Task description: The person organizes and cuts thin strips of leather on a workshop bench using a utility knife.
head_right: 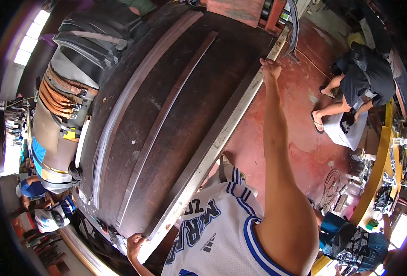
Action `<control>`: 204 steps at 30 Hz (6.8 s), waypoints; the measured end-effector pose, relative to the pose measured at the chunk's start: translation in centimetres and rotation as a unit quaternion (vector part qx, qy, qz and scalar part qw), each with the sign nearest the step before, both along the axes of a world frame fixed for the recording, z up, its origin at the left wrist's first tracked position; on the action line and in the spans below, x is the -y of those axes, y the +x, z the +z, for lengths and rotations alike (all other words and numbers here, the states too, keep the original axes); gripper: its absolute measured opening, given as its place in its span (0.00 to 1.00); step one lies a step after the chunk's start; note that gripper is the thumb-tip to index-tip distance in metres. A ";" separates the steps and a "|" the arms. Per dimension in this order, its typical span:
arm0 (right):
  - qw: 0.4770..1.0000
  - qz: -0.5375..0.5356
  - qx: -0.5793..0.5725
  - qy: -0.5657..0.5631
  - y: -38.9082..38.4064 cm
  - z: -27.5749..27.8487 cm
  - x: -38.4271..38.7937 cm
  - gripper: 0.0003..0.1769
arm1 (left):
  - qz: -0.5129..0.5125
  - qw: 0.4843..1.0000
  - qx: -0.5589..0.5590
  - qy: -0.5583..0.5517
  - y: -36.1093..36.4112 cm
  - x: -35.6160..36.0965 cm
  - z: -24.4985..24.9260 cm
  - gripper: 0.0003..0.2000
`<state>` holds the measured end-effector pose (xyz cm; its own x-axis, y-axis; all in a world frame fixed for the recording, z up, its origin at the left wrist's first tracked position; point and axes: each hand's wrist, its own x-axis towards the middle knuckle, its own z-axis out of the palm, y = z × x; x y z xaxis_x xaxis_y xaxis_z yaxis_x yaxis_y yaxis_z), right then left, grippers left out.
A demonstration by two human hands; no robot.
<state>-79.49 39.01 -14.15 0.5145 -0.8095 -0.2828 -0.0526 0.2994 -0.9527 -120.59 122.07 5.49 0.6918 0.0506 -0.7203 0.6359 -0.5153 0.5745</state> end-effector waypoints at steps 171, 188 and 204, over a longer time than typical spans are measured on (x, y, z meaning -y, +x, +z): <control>0.227 0.768 0.255 -0.542 -35.5 4.8 -81.6 0.27 | 0.579 0.814 0.051 0.003 -32.7 37.1 -48.9 0.10; 0.198 0.681 0.255 -0.658 -36.6 4.1 -81.2 0.41 | 0.217 0.612 0.513 0.562 -13.1 -9.8 -19.8 0.37; 0.215 0.659 0.309 -0.651 -37.1 4.0 -81.1 0.36 | 0.410 0.615 0.450 0.501 -11.7 -3.1 -22.6 0.14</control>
<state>-116.55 120.08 -10.14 0.1537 0.9688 0.1944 0.9830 -0.1298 -0.1300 -132.25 125.12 -17.11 0.2338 0.7545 0.6133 0.5748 -0.6160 0.5387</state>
